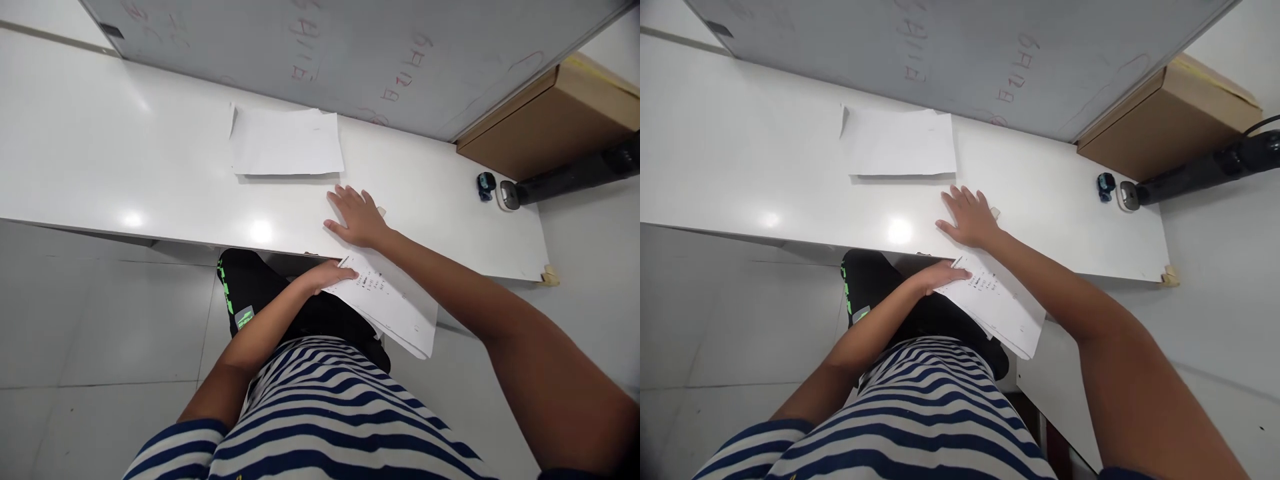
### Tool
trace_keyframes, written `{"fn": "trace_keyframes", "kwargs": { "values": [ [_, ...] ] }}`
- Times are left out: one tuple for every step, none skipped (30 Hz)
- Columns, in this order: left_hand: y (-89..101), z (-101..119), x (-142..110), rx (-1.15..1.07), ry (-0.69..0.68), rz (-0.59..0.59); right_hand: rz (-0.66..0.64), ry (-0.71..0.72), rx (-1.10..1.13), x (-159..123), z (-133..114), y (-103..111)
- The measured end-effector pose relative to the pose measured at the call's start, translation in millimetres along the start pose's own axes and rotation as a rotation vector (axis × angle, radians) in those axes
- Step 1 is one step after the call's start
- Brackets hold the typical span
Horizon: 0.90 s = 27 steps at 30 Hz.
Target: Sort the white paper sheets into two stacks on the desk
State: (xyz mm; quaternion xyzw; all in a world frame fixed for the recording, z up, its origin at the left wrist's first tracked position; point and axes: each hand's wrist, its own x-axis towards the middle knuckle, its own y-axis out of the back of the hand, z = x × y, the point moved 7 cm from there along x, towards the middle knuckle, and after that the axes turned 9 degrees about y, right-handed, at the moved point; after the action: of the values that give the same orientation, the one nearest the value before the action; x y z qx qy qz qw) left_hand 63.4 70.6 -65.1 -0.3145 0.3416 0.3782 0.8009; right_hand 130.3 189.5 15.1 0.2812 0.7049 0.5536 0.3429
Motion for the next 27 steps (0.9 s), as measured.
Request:
{"fn": "trace_keyframes", "kwargs": {
  "values": [
    [-1.0,-1,1,0.020,0.008,-0.016,0.008,0.010,-0.011,0,0,-1],
    [-1.9,-2,3,0.027,0.014,-0.032,0.015,0.021,-0.020,1,0,-1],
    [-2.5,-3,3,0.030,0.020,-0.042,0.020,0.033,-0.027,1,-1,-1],
    [-3.0,-4,4,0.032,0.030,-0.049,0.023,0.045,-0.034,2,-2,-1],
    [-3.8,-4,3,0.028,0.037,-0.059,0.023,0.054,-0.041,2,-2,-1],
    [-5.1,-4,3,0.015,0.041,-0.077,0.021,0.060,-0.049,2,-3,-1],
    [-7.0,-3,2,-0.007,0.037,-0.104,0.020,0.063,-0.058,2,-3,0],
    [-9.2,-2,1,-0.032,0.025,-0.136,0.020,0.064,-0.066,2,-4,0],
    [-11.5,1,0,-0.057,0.007,-0.169,0.022,0.063,-0.073,2,-4,1],
    [-13.1,3,-1,-0.077,-0.007,-0.194,0.024,0.063,-0.078,2,-4,1],
    [-14.2,4,-2,-0.090,-0.012,-0.211,0.024,0.065,-0.081,2,-4,1],
    [-14.6,5,-3,-0.097,-0.011,-0.218,0.024,0.067,-0.081,2,-4,1],
    [-15.0,7,-4,-0.104,-0.008,-0.225,0.023,0.069,-0.078,3,-4,1],
    [-15.3,8,-5,-0.113,-0.003,-0.232,0.023,0.071,-0.073,3,-4,0],
    [-15.4,9,-6,-0.121,0.002,-0.236,0.025,0.071,-0.067,4,-4,-1],
    [-15.3,10,-7,-0.126,0.006,-0.238,0.028,0.069,-0.059,4,-3,-1],
    [-15.3,11,-8,-0.127,0.012,-0.241,0.031,0.066,-0.051,4,-3,-1],
    [-15.5,12,-10,-0.127,0.019,-0.248,0.034,0.063,-0.041,5,-3,-1],
    [-15.8,12,-11,-0.124,0.025,-0.255,0.037,0.061,-0.030,5,-3,-1],
    [-16.0,13,-13,-0.118,0.027,-0.257,0.040,0.058,-0.018,5,-3,0],
    [-16.0,14,-14,-0.109,0.026,-0.254,0.042,0.053,-0.006,5,-3,0],
    [-15.9,15,-15,-0.095,0.019,-0.244,0.043,0.046,0.006,5,-4,1],
    [-15.7,16,-17,-0.081,0.006,-0.228,0.044,0.036,0.016,4,-4,2],
    [-15.5,17,-18,-0.071,-0.009,-0.209,0.046,0.025,0.024,4,-5,3],
    [-15.9,18,-20,-0.061,-0.025,-0.198,0.049,0.016,0.031,3,-5,4],
    [-16.4,19,-21,-0.051,-0.035,-0.189,0.053,0.013,0.036,3,-6,5],
    [-16.6,19,-22,-0.036,-0.032,-0.178,0.057,0.015,0.039,3,-7,5]
  ]
}}
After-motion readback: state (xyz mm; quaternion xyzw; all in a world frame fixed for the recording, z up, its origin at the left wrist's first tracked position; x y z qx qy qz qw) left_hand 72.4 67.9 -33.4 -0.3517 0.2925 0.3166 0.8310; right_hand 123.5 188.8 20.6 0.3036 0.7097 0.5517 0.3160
